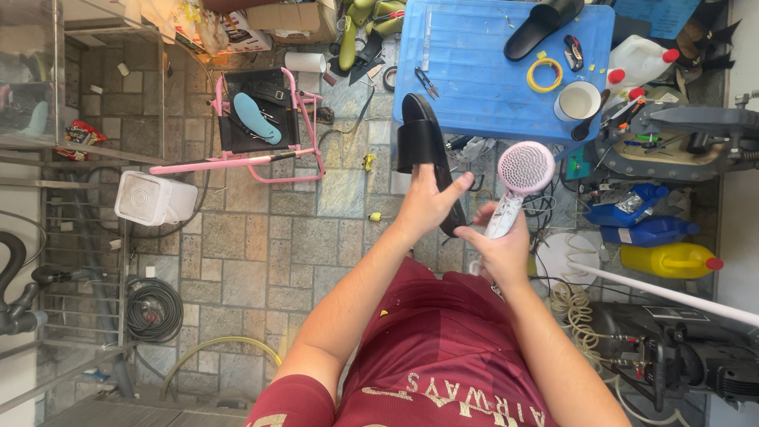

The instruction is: The person uses a hairdryer to dry a black slide, then applies a coating with a spray gun, and dries it again with the hairdryer. The person handles the slide repeatedly, rotating it to cover different areas.

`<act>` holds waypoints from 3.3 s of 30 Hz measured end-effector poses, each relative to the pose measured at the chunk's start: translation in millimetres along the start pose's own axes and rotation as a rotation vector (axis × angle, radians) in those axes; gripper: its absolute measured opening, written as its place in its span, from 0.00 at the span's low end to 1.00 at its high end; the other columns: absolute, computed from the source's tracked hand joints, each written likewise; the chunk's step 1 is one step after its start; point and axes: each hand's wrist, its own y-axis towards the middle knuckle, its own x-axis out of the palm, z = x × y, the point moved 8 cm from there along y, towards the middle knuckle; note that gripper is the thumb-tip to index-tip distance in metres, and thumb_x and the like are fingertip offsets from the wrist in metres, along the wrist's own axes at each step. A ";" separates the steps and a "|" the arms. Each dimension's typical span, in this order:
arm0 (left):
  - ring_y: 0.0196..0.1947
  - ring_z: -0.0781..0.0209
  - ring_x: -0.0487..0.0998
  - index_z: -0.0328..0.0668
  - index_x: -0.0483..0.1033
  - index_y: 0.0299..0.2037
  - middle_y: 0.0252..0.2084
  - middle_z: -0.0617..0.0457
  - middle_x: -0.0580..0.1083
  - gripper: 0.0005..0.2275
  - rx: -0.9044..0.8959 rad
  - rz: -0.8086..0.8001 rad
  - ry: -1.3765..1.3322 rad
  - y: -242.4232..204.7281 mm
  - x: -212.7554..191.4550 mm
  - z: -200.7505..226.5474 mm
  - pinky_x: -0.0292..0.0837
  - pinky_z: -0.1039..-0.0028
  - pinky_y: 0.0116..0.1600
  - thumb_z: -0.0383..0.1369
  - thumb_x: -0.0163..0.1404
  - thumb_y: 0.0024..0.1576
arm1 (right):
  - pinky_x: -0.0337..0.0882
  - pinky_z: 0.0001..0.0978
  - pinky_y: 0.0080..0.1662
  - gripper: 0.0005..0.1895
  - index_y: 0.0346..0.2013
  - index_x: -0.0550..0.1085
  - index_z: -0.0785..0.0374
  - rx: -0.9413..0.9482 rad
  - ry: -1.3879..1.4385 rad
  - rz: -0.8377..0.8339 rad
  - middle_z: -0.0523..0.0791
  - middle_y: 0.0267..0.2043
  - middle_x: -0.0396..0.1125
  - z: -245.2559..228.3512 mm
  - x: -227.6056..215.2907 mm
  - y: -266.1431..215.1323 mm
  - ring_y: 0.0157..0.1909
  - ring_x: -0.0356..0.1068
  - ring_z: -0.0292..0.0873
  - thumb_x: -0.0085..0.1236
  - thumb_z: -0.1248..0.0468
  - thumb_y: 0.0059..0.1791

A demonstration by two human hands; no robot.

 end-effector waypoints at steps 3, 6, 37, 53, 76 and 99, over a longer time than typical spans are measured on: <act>0.62 0.32 0.67 0.28 0.49 0.72 0.63 0.26 0.62 0.43 0.050 0.042 0.047 -8.9 2.9 9.2 0.65 0.55 0.64 0.54 0.54 0.56 | 0.77 0.36 0.57 0.34 0.55 0.63 0.66 0.040 0.071 -0.018 0.50 0.55 0.69 -8.9 18.7 -1.7 0.55 0.74 0.43 0.73 0.71 0.40; 0.65 0.31 0.65 0.28 0.49 0.72 0.64 0.25 0.61 0.42 0.104 0.082 0.059 -12.1 2.0 13.0 0.63 0.53 0.66 0.53 0.54 0.58 | 0.75 0.38 0.55 0.35 0.54 0.61 0.68 0.051 -0.054 0.048 0.51 0.54 0.68 -16.6 26.0 -6.0 0.55 0.72 0.45 0.74 0.72 0.41; 0.41 0.52 0.84 0.30 0.71 0.58 0.46 0.42 0.80 0.21 -0.649 -0.479 -0.996 -24.8 -51.0 -68.5 0.81 0.60 0.51 0.36 0.54 0.58 | 0.71 0.35 0.37 0.19 0.51 0.69 0.59 0.523 0.405 -0.193 0.49 0.51 0.70 36.4 -102.7 97.4 0.44 0.73 0.44 0.65 0.70 0.48; 0.43 0.57 0.84 0.33 0.77 0.50 0.44 0.44 0.81 0.14 -0.865 -0.594 -1.174 -77.4 4.9 -117.8 0.81 0.66 0.46 0.34 0.60 0.58 | 0.76 0.45 0.47 0.24 0.58 0.69 0.65 0.437 0.516 -0.037 0.51 0.59 0.71 -12.4 -71.7 85.6 0.49 0.74 0.48 0.58 0.53 0.53; 0.51 0.63 0.79 0.30 0.68 0.63 0.52 0.50 0.78 0.25 -0.226 -0.453 -0.657 -68.0 -10.2 -49.2 0.75 0.70 0.59 0.18 0.58 0.53 | 0.78 0.41 0.41 0.28 0.50 0.61 0.60 0.272 0.490 0.181 0.45 0.44 0.64 -16.7 -81.4 72.1 0.41 0.73 0.42 0.65 0.78 0.42; 0.78 0.48 0.50 0.43 0.40 0.79 0.79 0.44 0.50 0.52 -0.534 -0.940 -1.161 -78.1 64.7 -52.1 0.45 0.56 0.78 0.68 0.45 0.51 | 0.74 0.31 0.49 0.33 0.54 0.61 0.66 0.013 0.071 0.240 0.44 0.48 0.64 -35.7 -91.6 37.6 0.48 0.70 0.38 0.72 0.70 0.43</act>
